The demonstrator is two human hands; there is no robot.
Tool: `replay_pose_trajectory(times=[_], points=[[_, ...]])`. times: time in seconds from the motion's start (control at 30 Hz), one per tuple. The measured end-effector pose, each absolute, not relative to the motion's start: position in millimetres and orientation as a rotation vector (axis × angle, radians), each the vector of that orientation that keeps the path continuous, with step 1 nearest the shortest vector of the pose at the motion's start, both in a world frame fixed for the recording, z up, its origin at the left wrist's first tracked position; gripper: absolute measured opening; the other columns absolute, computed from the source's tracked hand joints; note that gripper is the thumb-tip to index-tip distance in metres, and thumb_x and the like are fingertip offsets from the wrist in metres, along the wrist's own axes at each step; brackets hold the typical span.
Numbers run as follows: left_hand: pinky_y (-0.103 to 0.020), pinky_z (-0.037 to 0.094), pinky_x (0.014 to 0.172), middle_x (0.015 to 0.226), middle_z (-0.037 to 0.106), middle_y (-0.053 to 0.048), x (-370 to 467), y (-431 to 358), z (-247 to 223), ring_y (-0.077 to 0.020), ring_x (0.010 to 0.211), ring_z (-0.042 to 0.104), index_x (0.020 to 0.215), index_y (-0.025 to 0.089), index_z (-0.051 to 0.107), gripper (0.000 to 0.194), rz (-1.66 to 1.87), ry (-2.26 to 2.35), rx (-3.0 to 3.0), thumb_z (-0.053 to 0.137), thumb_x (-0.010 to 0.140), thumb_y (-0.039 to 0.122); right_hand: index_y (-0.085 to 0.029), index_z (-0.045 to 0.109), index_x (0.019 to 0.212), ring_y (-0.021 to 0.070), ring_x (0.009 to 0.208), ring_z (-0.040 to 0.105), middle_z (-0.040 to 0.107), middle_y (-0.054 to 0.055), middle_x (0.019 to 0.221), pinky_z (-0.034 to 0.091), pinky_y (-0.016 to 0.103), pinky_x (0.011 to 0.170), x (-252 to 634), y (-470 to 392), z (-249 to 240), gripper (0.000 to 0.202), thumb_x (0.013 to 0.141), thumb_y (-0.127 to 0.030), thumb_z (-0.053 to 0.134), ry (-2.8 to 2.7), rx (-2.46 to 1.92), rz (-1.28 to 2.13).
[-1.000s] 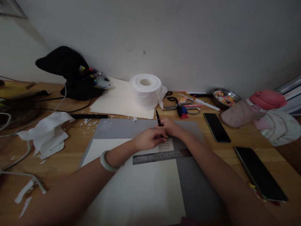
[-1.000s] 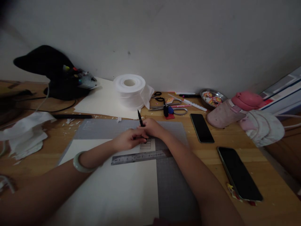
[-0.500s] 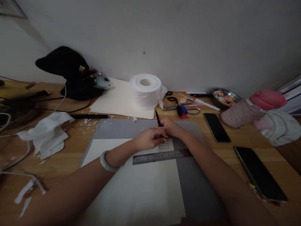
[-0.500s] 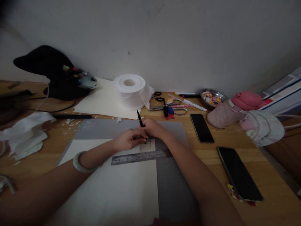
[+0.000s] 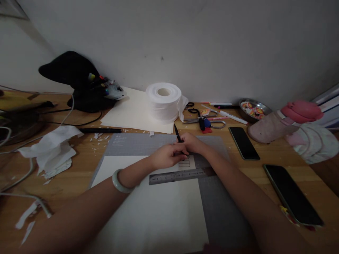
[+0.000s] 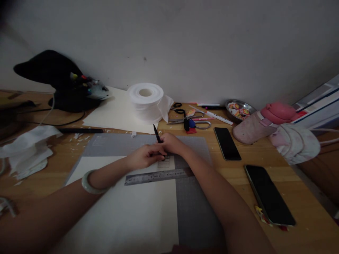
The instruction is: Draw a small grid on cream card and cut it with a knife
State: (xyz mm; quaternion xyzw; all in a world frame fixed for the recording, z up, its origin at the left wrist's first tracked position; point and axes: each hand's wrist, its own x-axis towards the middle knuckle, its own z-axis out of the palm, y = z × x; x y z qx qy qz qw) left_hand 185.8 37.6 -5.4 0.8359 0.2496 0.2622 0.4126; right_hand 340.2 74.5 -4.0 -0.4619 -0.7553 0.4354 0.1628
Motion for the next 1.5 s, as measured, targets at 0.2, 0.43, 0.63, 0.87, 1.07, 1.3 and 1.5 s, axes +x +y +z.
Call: replay_pose_trajectory(times=[0.2,0.43,0.63,0.87,1.07,1.3,1.5], points=[[-0.022,0.042,0.067,0.077,0.063,0.000,184.6,38.1,-7.7,-0.0117,0.071,0.056,0.085,0.016,0.059,0.008,0.608,0.647,2.062,0.052,0.083,0.017,-0.018,0.037,0.048,0.0068,0.047,0.028,0.031,-0.006,0.048,0.021,0.021,0.044,339.3,73.5,-2.0,0.026,0.064,-0.033,0.050,-1.966,-1.440,1.206],[-0.021,0.040,0.062,0.072,0.061,0.001,184.2,37.9,-4.4,-0.0101,0.064,0.052,0.081,0.015,0.061,0.010,0.594,0.651,2.081,0.052,0.083,0.019,-0.018,0.037,0.049,0.0075,0.048,0.029,0.032,-0.006,0.049,0.022,0.022,0.046,336.9,72.6,-3.1,0.027,0.065,-0.036,0.050,-1.974,-1.425,1.210],[-0.021,0.041,0.061,0.073,0.064,-0.001,183.9,38.8,-4.6,-0.0112,0.065,0.055,0.083,0.015,0.063,0.011,0.582,0.679,2.109,0.054,0.082,0.020,-0.017,0.041,0.049,0.0078,0.048,0.030,0.035,-0.005,0.049,0.023,0.023,0.046,335.2,72.1,0.9,0.030,0.068,-0.038,0.051,-2.060,-1.426,1.248],[-0.023,0.044,0.068,0.082,0.068,-0.002,183.1,37.9,-7.4,-0.0137,0.076,0.060,0.084,0.017,0.065,0.011,0.702,0.645,2.183,0.055,0.082,0.020,-0.018,0.035,0.045,0.0074,0.049,0.025,0.029,-0.006,0.048,0.022,0.023,0.046,334.3,71.0,4.2,0.039,0.071,-0.042,0.053,-2.160,-1.476,1.168],[-0.024,0.046,0.072,0.087,0.069,-0.003,183.0,38.9,-10.3,-0.0141,0.080,0.061,0.085,0.018,0.066,0.012,0.705,0.614,2.179,0.054,0.083,0.020,-0.017,0.042,0.048,0.0079,0.051,0.029,0.036,-0.004,0.051,0.023,0.022,0.046,336.9,71.1,-0.2,0.031,0.071,-0.037,0.051,-2.200,-1.384,1.195],[-0.024,0.045,0.072,0.086,0.069,-0.002,182.8,36.8,-6.5,-0.0140,0.079,0.061,0.086,0.017,0.065,0.011,0.683,0.654,2.196,0.055,0.082,0.019,-0.015,0.047,0.051,0.0080,0.051,0.033,0.041,-0.003,0.052,0.025,0.021,0.046,338.0,72.1,-2.1,0.023,0.069,-0.030,0.050,-2.214,-1.385,1.219],[-0.024,0.046,0.073,0.086,0.069,-0.003,182.9,36.1,-5.6,-0.0138,0.079,0.061,0.085,0.016,0.065,0.010,0.705,0.641,2.178,0.055,0.082,0.017,-0.016,0.046,0.051,0.0081,0.052,0.034,0.042,-0.003,0.053,0.028,0.021,0.048,338.5,72.6,-3.8,0.024,0.068,-0.032,0.050,-2.212,-1.285,1.277]])
